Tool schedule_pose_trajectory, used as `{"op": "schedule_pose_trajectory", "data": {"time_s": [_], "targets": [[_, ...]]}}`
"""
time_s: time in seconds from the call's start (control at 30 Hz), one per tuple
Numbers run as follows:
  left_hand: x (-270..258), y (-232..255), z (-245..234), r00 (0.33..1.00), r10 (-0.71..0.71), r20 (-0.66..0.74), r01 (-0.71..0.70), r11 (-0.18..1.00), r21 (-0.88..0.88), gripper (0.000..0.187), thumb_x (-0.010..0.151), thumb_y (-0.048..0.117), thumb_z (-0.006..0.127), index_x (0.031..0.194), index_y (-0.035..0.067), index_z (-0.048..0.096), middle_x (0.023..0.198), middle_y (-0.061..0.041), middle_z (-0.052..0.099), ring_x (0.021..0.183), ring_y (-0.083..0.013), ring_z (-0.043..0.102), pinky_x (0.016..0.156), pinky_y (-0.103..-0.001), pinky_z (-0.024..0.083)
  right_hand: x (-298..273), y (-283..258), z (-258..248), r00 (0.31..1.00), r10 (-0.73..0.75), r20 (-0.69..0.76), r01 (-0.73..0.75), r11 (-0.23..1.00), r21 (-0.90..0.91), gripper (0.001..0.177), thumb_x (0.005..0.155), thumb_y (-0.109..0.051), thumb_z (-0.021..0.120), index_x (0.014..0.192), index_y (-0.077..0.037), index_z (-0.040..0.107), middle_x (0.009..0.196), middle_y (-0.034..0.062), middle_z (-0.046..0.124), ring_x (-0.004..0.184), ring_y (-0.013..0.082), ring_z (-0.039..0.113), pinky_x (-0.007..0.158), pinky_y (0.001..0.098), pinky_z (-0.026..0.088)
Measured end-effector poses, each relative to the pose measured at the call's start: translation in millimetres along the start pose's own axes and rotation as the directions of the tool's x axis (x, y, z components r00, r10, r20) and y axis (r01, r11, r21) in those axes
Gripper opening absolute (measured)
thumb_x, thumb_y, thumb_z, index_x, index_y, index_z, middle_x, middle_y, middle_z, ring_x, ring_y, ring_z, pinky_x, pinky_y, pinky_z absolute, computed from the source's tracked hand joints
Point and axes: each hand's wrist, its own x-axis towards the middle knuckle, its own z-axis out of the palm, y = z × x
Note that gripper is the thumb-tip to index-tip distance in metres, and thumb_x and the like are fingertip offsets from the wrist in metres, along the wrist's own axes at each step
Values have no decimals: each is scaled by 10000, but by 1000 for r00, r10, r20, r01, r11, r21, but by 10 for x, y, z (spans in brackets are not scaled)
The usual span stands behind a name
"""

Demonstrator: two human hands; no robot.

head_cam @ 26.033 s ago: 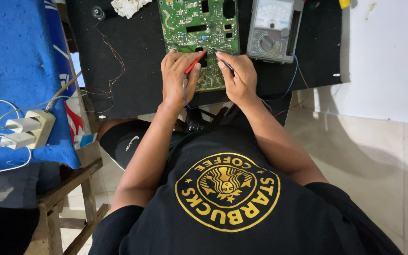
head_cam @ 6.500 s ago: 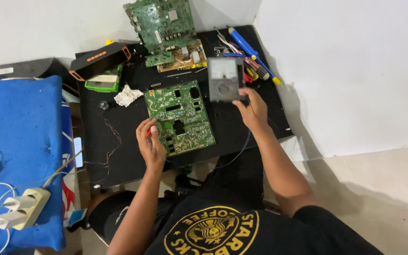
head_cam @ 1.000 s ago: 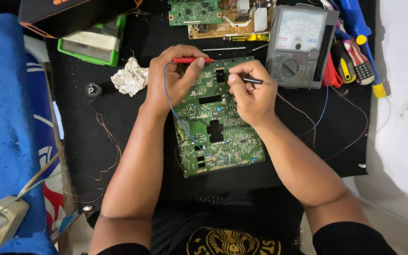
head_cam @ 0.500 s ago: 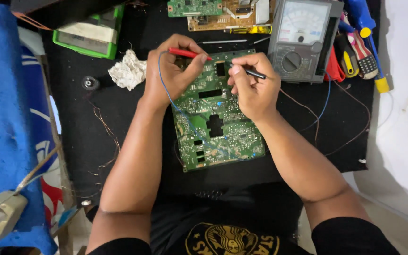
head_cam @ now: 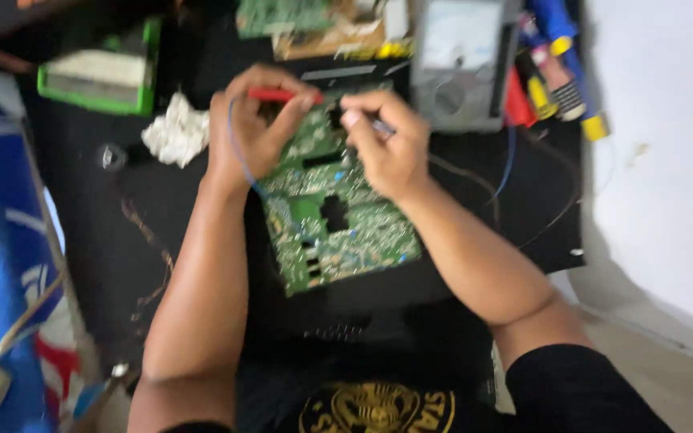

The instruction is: The person uses a multimeter to test a green circuit board. They hold the red and black probes and touch various points on the board to measure electrical values. The person adjusts the multimeter dial and repositions the probes across different components on the board.

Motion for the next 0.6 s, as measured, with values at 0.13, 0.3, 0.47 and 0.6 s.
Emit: {"op": "schedule_pose_trajectory", "data": {"time_s": [0.13, 0.3, 0.47, 0.6], "targets": [[-31, -172, 124, 997, 11, -75, -6, 998, 68, 152, 933, 269, 867, 1032, 200, 775, 890, -167, 734, 846, -449, 711, 802, -484, 557, 13, 69, 33, 996, 1, -92, 10, 992, 125, 142, 966, -40, 706, 1085, -67, 781, 763, 146, 743, 601, 183, 711, 504, 292, 563], [-94, -189, 177, 990, -88, -107, 89, 996, 14, 160, 915, 288, 868, 1033, 225, 781, 893, -170, 722, 857, -439, 705, 797, -471, 552, -9, 135, 45, 997, 46, -56, -39, 993, 110, 159, 931, -72, 734, 1079, -98, 784, 726, 97, 738, 601, 137, 688, 490, 260, 532], [-89, -163, 193, 986, -106, -131, 106, 994, -13, 151, 899, 299, 861, 1007, 223, 788, 853, -203, 719, 857, -458, 703, 801, -473, 548, -43, 180, 48, 998, 49, -38, -45, 993, 105, 155, 915, -54, 756, 1067, -74, 777, 750, 135, 740, 622, 153, 697, 496, 279, 533], [-86, -165, 181, 985, -116, -128, 117, 993, -5, 151, 894, 267, 863, 996, 198, 777, 826, -200, 716, 836, -456, 704, 773, -468, 551, -48, 201, 37, 996, 80, -31, -77, 993, 84, 124, 921, -66, 747, 1045, -51, 751, 731, 141, 743, 617, 186, 727, 502, 276, 539]]}}
